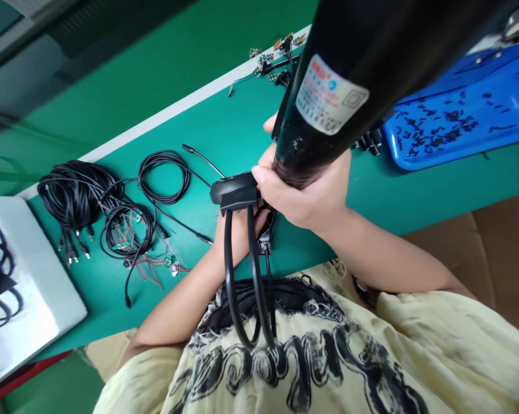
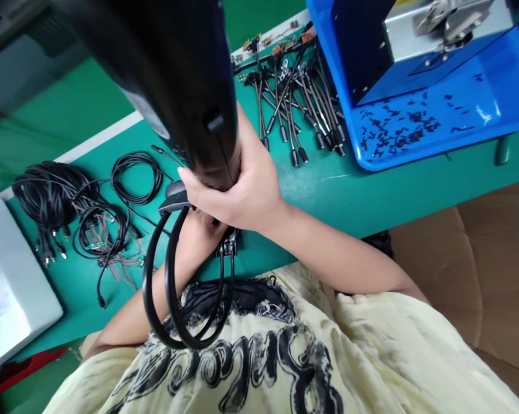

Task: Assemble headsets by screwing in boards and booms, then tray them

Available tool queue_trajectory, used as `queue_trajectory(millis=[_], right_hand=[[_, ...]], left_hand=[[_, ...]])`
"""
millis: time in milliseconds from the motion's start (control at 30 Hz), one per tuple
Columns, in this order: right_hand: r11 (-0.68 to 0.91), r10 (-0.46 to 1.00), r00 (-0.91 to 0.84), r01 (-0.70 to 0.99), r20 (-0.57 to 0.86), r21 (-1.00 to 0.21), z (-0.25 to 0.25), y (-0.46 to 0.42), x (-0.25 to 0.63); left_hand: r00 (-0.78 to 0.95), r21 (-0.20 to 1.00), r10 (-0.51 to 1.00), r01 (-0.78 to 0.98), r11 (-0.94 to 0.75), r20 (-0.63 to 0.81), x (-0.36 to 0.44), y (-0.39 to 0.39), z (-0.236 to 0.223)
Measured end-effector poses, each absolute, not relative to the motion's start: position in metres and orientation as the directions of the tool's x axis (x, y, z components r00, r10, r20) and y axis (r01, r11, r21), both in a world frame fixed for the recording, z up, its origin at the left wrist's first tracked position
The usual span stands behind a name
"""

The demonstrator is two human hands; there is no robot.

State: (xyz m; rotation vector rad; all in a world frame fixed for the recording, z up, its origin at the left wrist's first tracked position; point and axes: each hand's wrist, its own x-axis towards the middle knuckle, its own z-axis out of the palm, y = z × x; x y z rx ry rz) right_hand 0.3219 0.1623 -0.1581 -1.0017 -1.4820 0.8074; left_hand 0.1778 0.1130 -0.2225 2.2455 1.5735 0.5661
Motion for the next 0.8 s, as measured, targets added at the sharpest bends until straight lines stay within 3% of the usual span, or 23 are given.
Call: queue_trajectory(millis=[167,400,800], right_hand=[[0.426,0.905,-0.065,0.201,0.421,-0.882,-0.161,0.161,0.318],[0.456,0.89,-0.085,0.158,0.448,-0.876,-0.168,0.162,0.316],[0.426,0.904,-0.047,0.15,0.424,-0.892,-0.169,0.162,0.309]], left_hand=[[0.329,0.438,0.93,0.821,-0.367,0.163,0.178,0.116,-0.224],[0.347,0.552,0.911,0.725,-0.411,0.222,0.179,0.118,-0.221],[0.325,0.419,0.928,0.828,-0.373,0.183,0.178,0.117,-0.224]])
